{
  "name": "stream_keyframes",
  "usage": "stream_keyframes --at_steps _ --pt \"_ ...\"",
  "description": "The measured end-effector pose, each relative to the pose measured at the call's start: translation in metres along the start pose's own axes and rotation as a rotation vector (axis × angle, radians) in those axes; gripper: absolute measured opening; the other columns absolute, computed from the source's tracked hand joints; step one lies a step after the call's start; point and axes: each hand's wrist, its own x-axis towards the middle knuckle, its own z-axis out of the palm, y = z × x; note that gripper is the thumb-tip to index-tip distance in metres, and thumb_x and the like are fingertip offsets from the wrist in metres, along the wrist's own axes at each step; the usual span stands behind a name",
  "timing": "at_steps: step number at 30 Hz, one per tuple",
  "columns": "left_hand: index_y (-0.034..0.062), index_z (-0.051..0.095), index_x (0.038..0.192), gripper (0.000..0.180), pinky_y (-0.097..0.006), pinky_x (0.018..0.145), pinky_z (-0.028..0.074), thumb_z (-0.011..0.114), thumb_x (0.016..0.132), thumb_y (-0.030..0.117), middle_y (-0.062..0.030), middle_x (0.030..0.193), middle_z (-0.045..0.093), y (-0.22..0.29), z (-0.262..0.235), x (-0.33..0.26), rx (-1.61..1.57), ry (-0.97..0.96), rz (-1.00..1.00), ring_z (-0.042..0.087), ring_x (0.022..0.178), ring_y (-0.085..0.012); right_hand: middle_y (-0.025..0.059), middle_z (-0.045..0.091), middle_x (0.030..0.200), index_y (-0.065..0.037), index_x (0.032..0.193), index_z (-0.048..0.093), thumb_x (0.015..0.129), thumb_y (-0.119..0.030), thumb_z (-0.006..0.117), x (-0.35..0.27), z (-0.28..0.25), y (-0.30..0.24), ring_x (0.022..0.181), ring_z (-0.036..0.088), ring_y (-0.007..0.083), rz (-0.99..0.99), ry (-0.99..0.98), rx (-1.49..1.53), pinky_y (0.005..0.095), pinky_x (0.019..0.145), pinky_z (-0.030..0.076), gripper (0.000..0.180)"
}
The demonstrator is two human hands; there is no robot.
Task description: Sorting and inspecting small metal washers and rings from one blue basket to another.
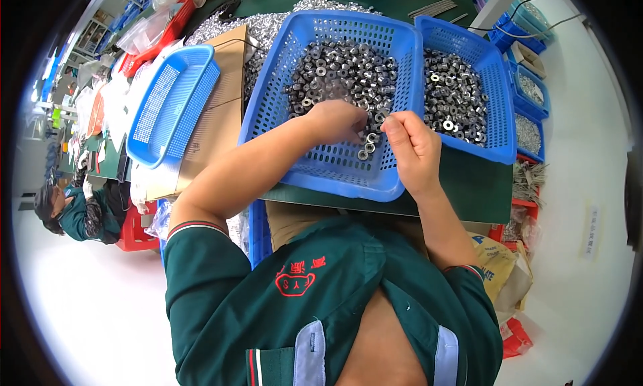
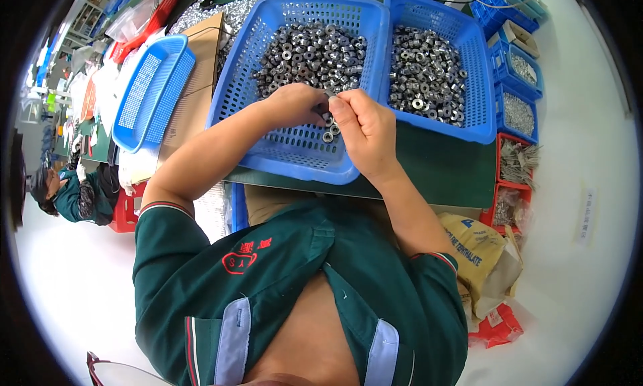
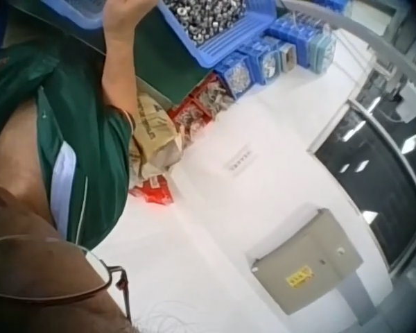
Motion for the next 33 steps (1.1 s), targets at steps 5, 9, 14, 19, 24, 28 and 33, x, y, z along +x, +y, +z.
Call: stream_keyframes --at_steps 5,9,14,19,24,28,33 --pt "0.0097 0.064 0.093 0.024 -0.041 0.074 0.049 0.067 0.077 0.028 -0.0104 0.086 0.068 0.002 -0.005 0.001 -0.004 -0.024 0.030 0.065 0.086 -0.0303 -0.0038 0.050 0.063 0.001 0.086 0.060 0.094 -0.015 0.056 0.001 -0.001 -0.002 0.057 0.040 0.0026 -0.024 -0.015 -0.026 0.0201 0.051 0.034 0.018" --pt "0.0025 0.062 0.093 0.025 -0.035 0.065 0.048 0.059 0.088 0.026 -0.0119 0.081 0.065 -0.008 -0.015 0.001 -0.529 0.073 0.138 0.063 0.074 -0.0198 0.0033 0.052 0.058 -0.001 0.084 0.060 0.092 -0.015 0.059 0.003 0.001 -0.002 0.051 0.046 0.0093 -0.077 0.020 -0.058 0.0252 0.048 0.037 0.016" --pt "0.0018 0.053 0.109 0.020 -0.020 0.049 0.030 0.048 0.096 0.016 -0.0073 0.078 0.058 -0.008 -0.043 -0.020 -1.528 -0.180 0.162 0.040 0.055 -0.0079 0.0035 0.052 0.058 -0.001 0.084 0.059 0.092 -0.014 0.059 0.004 0.002 -0.002 0.051 0.045 0.0097 -0.043 0.052 -0.070 0.0260 0.048 0.037 0.015" --pt "-0.0010 0.055 0.114 0.023 -0.021 0.050 0.031 0.050 0.092 0.006 -0.0093 0.083 0.061 0.001 -0.050 -0.028 -1.612 -0.172 0.215 0.043 0.057 -0.0092 0.0081 0.054 0.060 -0.001 0.083 0.058 0.091 -0.014 0.059 0.014 0.004 -0.008 0.051 0.047 0.0126 0.018 -0.032 -0.144 0.0282 0.048 0.038 0.015" --pt "-0.0041 0.055 0.119 0.031 -0.021 0.053 0.036 0.049 0.089 0.001 -0.0095 0.085 0.063 0.001 -0.050 -0.028 -1.570 -0.136 0.156 0.047 0.061 -0.0092 0.0138 0.059 0.065 -0.002 0.083 0.059 0.091 -0.016 0.058 0.018 0.006 -0.007 0.053 0.056 0.0254 0.017 -0.070 -0.267 0.0344 0.050 0.042 0.016" --pt "-0.0033 0.057 0.120 0.031 -0.019 0.055 0.036 0.052 0.091 0.005 -0.0079 0.085 0.063 0.004 -0.056 -0.034 -1.539 -0.124 0.118 0.047 0.062 -0.0079 0.0150 0.061 0.066 -0.003 0.083 0.060 0.090 -0.017 0.058 0.020 0.008 -0.006 0.057 0.060 0.0302 -0.001 -0.046 -0.332 0.0367 0.051 0.044 0.016" --pt "-0.0014 0.060 0.117 0.030 -0.019 0.053 0.035 0.055 0.094 0.016 -0.0034 0.080 0.060 0.002 -0.050 -0.034 -1.463 -0.059 0.126 0.044 0.061 -0.0056 0.0152 0.060 0.064 -0.004 0.082 0.060 0.089 -0.017 0.060 0.021 0.012 -0.011 0.055 0.059 0.0313 0.024 -0.062 -0.332 0.0379 0.050 0.043 0.015"
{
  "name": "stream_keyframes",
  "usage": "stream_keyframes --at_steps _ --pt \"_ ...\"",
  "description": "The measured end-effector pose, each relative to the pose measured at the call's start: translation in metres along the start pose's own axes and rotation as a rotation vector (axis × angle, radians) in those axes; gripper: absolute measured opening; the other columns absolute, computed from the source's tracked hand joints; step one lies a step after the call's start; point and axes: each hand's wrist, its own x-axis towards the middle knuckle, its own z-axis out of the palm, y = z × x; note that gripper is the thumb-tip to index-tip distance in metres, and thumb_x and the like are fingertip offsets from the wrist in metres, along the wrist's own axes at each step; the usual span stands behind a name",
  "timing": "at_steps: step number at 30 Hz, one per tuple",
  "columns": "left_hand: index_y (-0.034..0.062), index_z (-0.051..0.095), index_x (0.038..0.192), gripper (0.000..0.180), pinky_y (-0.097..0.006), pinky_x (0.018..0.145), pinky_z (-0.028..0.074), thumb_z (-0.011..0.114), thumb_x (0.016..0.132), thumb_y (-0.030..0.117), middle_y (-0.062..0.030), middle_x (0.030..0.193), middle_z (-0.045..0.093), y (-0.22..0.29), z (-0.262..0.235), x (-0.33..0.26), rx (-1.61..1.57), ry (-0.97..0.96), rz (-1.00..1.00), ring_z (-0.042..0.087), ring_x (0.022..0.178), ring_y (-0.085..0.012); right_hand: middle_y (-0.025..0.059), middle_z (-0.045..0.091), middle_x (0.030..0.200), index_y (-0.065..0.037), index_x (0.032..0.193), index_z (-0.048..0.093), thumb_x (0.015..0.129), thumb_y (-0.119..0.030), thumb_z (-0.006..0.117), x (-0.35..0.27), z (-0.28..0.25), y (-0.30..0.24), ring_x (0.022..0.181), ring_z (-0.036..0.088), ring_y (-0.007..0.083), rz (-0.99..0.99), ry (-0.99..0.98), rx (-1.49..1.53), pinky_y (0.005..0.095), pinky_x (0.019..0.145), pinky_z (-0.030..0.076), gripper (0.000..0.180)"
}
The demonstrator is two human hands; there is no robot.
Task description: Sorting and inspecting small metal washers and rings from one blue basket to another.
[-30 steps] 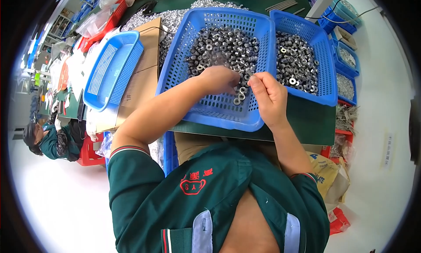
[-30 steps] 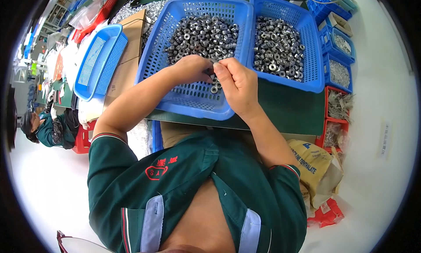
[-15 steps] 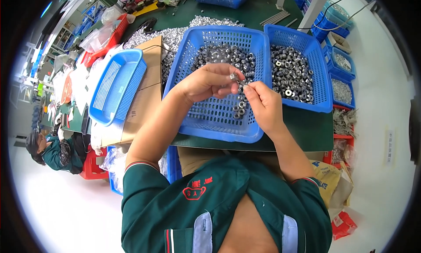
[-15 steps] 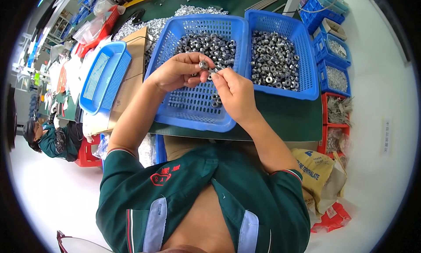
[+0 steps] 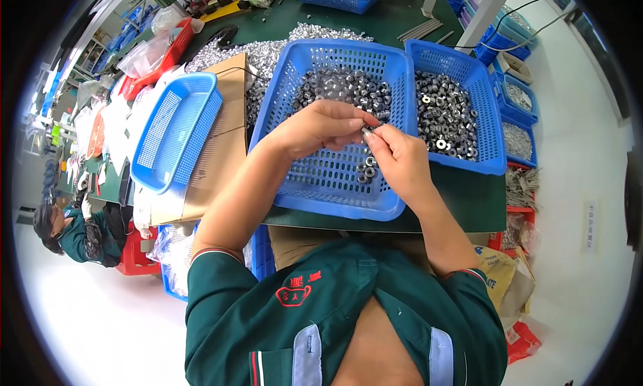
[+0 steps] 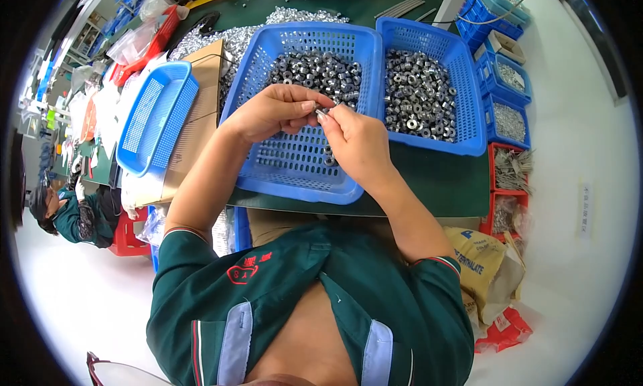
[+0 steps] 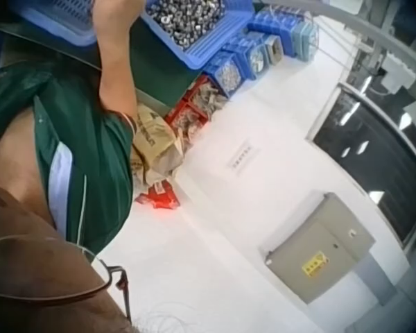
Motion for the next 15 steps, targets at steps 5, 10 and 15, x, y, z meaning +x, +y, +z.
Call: stream_keyframes --at_steps 5,10,15 --pt "-0.0010 0.063 0.112 0.029 -0.018 0.052 0.032 0.056 0.095 0.021 0.0006 0.071 0.055 -0.004 0.000 0.001 0.102 0.015 0.000 0.040 0.058 -0.0045 0.0120 0.058 0.060 -0.005 0.074 0.055 0.087 -0.017 0.062 -0.001 0.003 0.002 0.053 0.059 0.0296 -0.135 -0.009 -0.225 0.0401 0.048 0.042 0.019" --pt "0.0016 0.066 0.104 0.028 -0.018 0.046 0.027 0.056 0.095 0.026 0.0031 0.066 0.051 -0.007 0.000 0.006 0.288 0.067 -0.084 0.037 0.051 -0.0033 0.0068 0.057 0.056 -0.008 0.071 0.052 0.085 -0.016 0.062 -0.005 0.010 0.003 0.050 0.059 0.0243 -0.396 0.062 -0.562 0.0365 0.045 0.043 0.019" --pt "0.0011 0.065 0.101 0.030 -0.018 0.045 0.028 0.055 0.096 0.029 0.0021 0.065 0.051 -0.008 0.000 0.006 0.249 0.076 -0.044 0.037 0.051 -0.0032 0.0071 0.057 0.055 -0.008 0.070 0.052 0.085 -0.018 0.062 -0.004 0.010 -0.004 0.050 0.059 0.0252 -0.322 0.072 -0.582 0.0373 0.044 0.043 0.021"
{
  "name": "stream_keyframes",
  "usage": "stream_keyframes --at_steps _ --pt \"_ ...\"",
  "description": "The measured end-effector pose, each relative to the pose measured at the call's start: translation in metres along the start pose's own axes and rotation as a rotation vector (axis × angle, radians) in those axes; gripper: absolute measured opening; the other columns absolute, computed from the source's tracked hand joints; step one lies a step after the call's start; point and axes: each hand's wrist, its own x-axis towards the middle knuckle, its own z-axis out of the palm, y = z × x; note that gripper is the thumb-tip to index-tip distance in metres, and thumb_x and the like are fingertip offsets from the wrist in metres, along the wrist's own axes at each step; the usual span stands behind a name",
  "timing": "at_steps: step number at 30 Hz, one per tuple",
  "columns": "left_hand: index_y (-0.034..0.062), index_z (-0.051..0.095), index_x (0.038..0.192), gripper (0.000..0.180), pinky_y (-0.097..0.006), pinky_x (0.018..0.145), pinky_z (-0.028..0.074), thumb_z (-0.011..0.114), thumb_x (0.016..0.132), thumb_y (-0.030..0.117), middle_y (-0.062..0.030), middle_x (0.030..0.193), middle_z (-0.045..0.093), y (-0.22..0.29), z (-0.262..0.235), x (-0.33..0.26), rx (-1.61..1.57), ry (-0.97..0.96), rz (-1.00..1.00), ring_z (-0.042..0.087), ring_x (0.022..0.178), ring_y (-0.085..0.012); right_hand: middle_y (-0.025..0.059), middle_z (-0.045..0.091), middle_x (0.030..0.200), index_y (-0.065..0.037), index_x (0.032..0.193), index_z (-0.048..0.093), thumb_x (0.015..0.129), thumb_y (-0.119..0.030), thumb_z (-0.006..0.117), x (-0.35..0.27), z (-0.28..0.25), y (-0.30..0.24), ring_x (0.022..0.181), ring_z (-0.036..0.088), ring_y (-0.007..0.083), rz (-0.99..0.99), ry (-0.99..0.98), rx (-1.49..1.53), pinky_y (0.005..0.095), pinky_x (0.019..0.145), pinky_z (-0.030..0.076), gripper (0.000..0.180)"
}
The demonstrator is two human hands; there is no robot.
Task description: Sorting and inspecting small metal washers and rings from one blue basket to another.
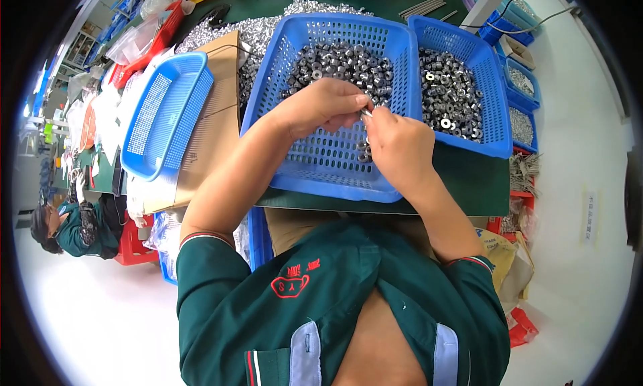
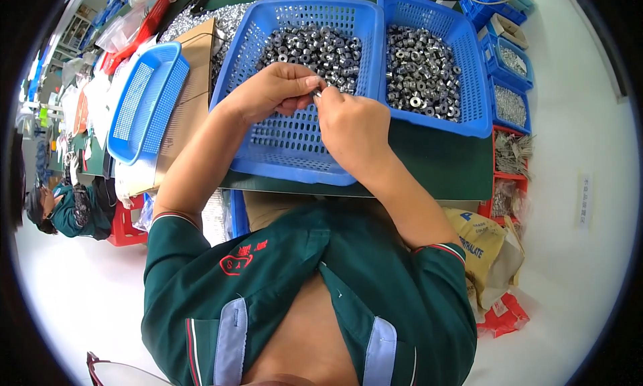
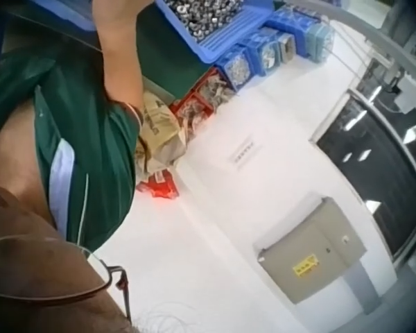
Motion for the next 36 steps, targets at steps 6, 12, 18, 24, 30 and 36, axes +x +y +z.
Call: stream_keyframes --at_steps 6,12,18,24,30,36 --pt "-0.0009 0.064 0.106 0.025 -0.020 0.058 0.040 0.055 0.094 0.019 0.0008 0.077 0.057 0.009 0.011 -0.002 0.146 0.038 0.211 0.048 0.067 -0.0044 0.0144 0.057 0.058 -0.004 0.074 0.058 0.089 -0.024 0.058 0.005 -0.007 0.017 0.054 0.057 0.0344 0.342 -0.152 0.521 0.0421 0.049 0.042 0.026" --pt "0.0011 0.062 0.100 0.015 -0.020 0.055 0.038 0.056 0.091 0.011 -0.0014 0.080 0.059 0.008 0.006 -0.003 -0.184 0.025 0.171 0.048 0.066 -0.0059 0.0137 0.057 0.059 -0.003 0.080 0.060 0.092 -0.024 0.057 0.003 -0.006 0.016 0.051 0.056 0.0283 0.381 -0.128 0.658 0.0371 0.049 0.041 0.025" --pt "0.0079 0.062 0.087 0.015 -0.032 0.061 0.047 0.065 0.073 0.014 -0.0072 0.074 0.062 -0.029 -0.001 0.021 0.634 -0.021 0.024 0.059 0.067 -0.0193 0.0085 0.051 0.055 -0.002 0.081 0.058 0.092 -0.018 0.059 -0.010 -0.008 0.010 0.046 0.049 0.0159 0.349 0.028 0.656 0.0294 0.046 0.038 0.020" --pt "0.0098 0.064 0.092 0.023 -0.042 0.074 0.050 0.068 0.072 0.021 -0.0124 0.087 0.067 -0.051 0.020 0.026 1.187 -0.077 -0.002 0.065 0.085 -0.0317 0.0087 0.052 0.056 -0.001 0.081 0.057 0.092 -0.016 0.059 -0.011 -0.004 0.012 0.047 0.048 0.0153 0.291 0.068 0.695 0.0284 0.046 0.038 0.019" --pt "0.0093 0.065 0.093 0.026 -0.043 0.074 0.050 0.068 0.076 0.029 -0.0135 0.087 0.067 -0.049 0.025 0.029 1.229 -0.113 0.056 0.064 0.084 -0.0329 -0.0002 0.048 0.057 0.001 0.084 0.059 0.093 -0.015 0.059 -0.011 -0.004 0.014 0.052 0.040 0.0057 0.272 0.071 0.683 0.0233 0.047 0.034 0.018" --pt "0.0010 0.058 0.096 0.020 -0.021 0.055 0.040 0.061 0.089 0.020 -0.0030 0.078 0.058 -0.010 -0.005 0.023 0.217 -0.047 -0.135 0.055 0.071 -0.0093 0.0064 0.049 0.055 -0.002 0.086 0.060 0.093 -0.015 0.058 -0.009 -0.008 0.011 0.048 0.046 0.0112 0.333 0.074 0.763 0.0269 0.046 0.037 0.015"
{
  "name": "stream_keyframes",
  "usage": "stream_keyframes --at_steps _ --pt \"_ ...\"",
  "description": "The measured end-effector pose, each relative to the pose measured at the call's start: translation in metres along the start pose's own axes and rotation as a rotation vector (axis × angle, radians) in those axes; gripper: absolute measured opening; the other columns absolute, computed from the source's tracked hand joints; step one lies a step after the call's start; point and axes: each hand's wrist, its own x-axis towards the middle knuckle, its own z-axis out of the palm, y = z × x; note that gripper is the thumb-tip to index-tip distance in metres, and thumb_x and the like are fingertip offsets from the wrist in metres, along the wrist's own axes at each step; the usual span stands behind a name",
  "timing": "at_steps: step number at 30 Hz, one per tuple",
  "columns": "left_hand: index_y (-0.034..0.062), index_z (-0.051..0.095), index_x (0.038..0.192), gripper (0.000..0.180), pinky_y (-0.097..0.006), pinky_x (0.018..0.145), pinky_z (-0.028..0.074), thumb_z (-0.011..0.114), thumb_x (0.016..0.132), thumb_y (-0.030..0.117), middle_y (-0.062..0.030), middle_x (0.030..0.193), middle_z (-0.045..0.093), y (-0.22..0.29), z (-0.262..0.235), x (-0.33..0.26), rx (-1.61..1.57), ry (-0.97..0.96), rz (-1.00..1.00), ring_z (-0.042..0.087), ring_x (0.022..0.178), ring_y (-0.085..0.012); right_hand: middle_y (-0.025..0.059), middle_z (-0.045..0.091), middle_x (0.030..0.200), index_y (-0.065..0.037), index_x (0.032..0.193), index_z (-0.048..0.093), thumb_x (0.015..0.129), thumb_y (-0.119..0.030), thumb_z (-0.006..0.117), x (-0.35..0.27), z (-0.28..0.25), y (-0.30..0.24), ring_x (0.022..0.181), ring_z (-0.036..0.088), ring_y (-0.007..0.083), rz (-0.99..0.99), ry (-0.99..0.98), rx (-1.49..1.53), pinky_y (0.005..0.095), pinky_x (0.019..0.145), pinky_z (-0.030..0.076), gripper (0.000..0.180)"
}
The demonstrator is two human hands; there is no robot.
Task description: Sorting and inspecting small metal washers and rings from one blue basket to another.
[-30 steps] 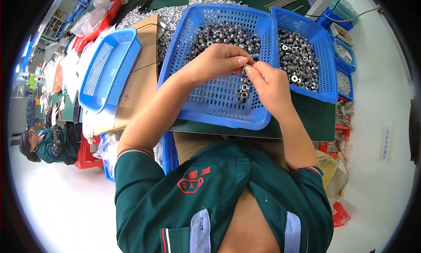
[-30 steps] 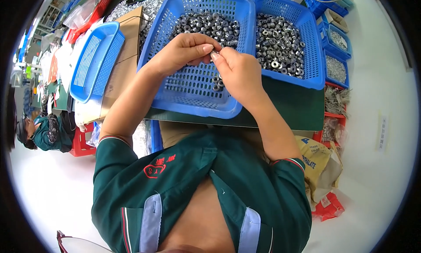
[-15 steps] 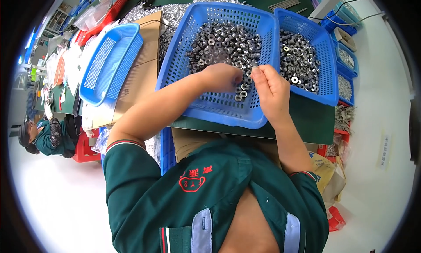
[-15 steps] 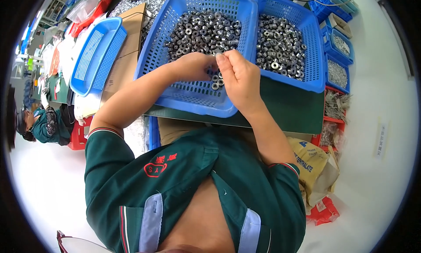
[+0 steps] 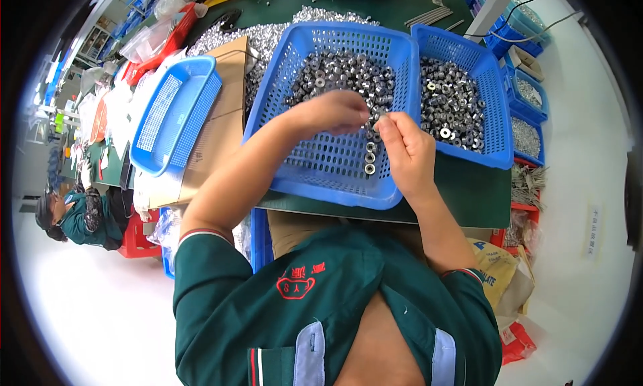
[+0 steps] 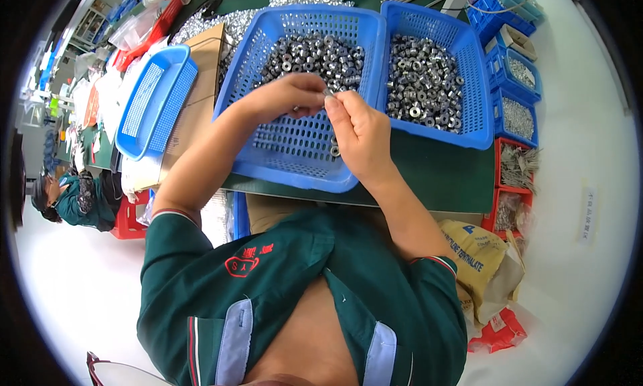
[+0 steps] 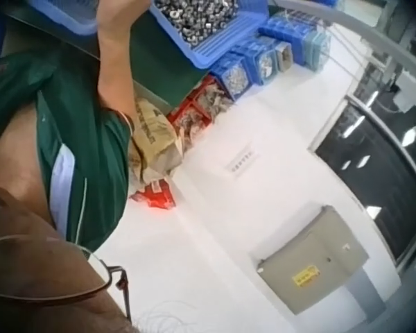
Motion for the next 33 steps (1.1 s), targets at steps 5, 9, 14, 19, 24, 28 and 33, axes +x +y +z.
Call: stream_keyframes --at_steps 5,9,14,19,24,28,33 --pt "0.0034 0.056 0.101 0.015 -0.020 0.051 0.036 0.055 0.089 0.012 -0.0055 0.081 0.058 0.017 0.001 -0.023 -0.572 0.070 0.181 0.051 0.065 -0.0096 0.0051 0.050 0.056 -0.003 0.089 0.061 0.092 -0.015 0.059 -0.002 0.001 0.005 0.048 0.045 0.0101 -0.035 -0.001 0.006 0.0262 0.046 0.037 0.014" --pt "0.0030 0.057 0.104 0.017 -0.020 0.051 0.034 0.054 0.090 0.011 -0.0056 0.080 0.058 0.016 0.006 -0.026 -0.536 0.013 0.235 0.050 0.065 -0.0094 0.0096 0.057 0.064 -0.003 0.091 0.061 0.091 -0.013 0.058 0.001 0.003 0.004 0.052 0.055 0.0198 -0.081 0.005 -0.084 0.0308 0.050 0.042 0.011" --pt "0.0040 0.059 0.100 0.018 -0.021 0.054 0.034 0.060 0.091 0.020 -0.0008 0.075 0.055 0.016 0.010 -0.027 -0.408 -0.025 0.306 0.046 0.063 -0.0068 0.0121 0.060 0.068 -0.002 0.088 0.060 0.090 -0.014 0.058 0.001 0.004 0.003 0.057 0.059 0.0270 -0.051 -0.014 -0.143 0.0350 0.051 0.044 0.012" --pt "0.0022 0.058 0.091 0.019 -0.021 0.050 0.033 0.061 0.091 0.021 -0.0012 0.069 0.053 0.009 0.006 -0.026 -0.290 0.036 0.296 0.044 0.058 -0.0071 0.0108 0.057 0.063 -0.005 0.078 0.055 0.087 -0.011 0.059 0.004 0.005 -0.001 0.058 0.059 0.0292 -0.258 -0.071 -0.422 0.0390 0.050 0.043 0.012" --pt "0.0020 0.054 0.081 0.023 -0.022 0.045 0.030 0.062 0.091 0.022 -0.0028 0.065 0.051 0.008 0.003 -0.025 -0.379 -0.024 0.171 0.042 0.052 -0.0083 0.0105 0.054 0.062 -0.007 0.076 0.052 0.085 -0.010 0.060 0.001 0.010 0.000 0.057 0.058 0.0286 -0.387 -0.057 -0.614 0.0394 0.051 0.043 0.012" --pt "0.0028 0.054 0.086 0.021 -0.021 0.045 0.030 0.061 0.092 0.022 -0.0037 0.067 0.053 0.005 0.005 -0.019 -0.422 -0.026 0.204 0.042 0.053 -0.0086 0.0123 0.054 0.062 -0.005 0.078 0.055 0.086 -0.011 0.060 0.001 0.009 0.002 0.056 0.057 0.0305 -0.324 -0.052 -0.572 0.0396 0.050 0.042 0.011" --pt "0.0013 0.057 0.100 0.016 -0.019 0.052 0.034 0.059 0.092 0.016 -0.0028 0.076 0.058 0.014 0.012 -0.018 -0.318 0.042 0.348 0.048 0.062 -0.0079 0.0165 0.055 0.059 -0.005 0.072 0.055 0.090 -0.022 0.057 0.007 0.000 0.005 0.055 0.057 0.0364 -0.074 -0.014 -0.257 0.0442 0.048 0.040 0.024"
